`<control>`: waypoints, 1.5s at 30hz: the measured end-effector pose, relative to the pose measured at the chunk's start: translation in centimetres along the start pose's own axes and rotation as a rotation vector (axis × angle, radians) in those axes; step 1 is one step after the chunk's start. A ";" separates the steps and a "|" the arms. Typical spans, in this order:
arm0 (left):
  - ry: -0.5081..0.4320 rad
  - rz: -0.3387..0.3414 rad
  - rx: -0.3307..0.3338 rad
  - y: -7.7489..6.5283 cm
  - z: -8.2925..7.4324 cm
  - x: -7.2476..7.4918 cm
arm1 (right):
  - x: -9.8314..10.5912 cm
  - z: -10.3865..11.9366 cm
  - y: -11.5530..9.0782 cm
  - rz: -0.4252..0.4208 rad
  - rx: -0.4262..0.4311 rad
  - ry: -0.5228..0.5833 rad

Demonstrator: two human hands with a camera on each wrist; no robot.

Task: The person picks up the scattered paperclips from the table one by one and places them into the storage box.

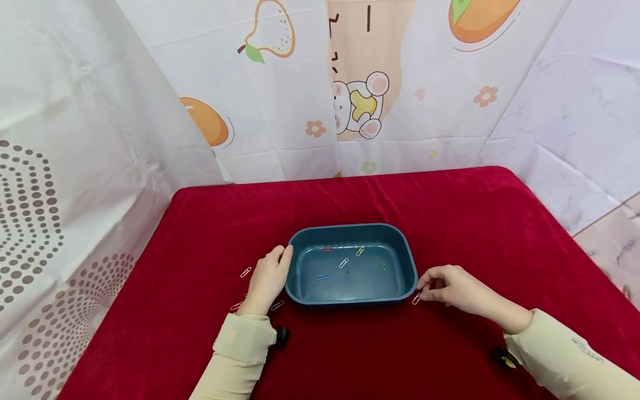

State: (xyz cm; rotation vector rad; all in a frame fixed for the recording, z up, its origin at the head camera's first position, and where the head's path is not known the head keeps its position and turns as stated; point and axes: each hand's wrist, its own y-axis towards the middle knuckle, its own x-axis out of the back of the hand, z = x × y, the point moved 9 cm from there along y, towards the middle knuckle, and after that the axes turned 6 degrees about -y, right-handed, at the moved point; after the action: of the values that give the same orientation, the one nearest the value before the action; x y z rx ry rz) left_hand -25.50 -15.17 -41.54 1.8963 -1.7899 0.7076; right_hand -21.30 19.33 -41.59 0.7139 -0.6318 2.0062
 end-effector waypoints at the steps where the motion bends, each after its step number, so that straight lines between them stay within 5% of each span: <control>1: 0.000 0.000 0.001 0.0 0.0 0.0 | -0.1 -0.1 0.0 0.004 0.004 -0.004; 12: -0.007 0.008 0.008 -0.1 0.1 -0.1 | -1.1 -0.2 0.3 0.010 0.021 -0.002; 26: -0.013 -0.005 0.003 0.0 0.1 0.0 | -1.1 0.7 0.9 -0.003 0.085 -0.247; 45: -0.005 0.001 0.014 0.0 0.2 0.0 | 0.2 0.3 0.6 0.049 0.012 -0.112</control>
State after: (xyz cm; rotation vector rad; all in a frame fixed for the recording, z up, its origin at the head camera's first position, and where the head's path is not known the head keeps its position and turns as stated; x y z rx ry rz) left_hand -25.50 -15.24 -41.67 1.9079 -1.7934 0.7176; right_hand -21.79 19.00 -41.38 0.8299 -0.7089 2.0269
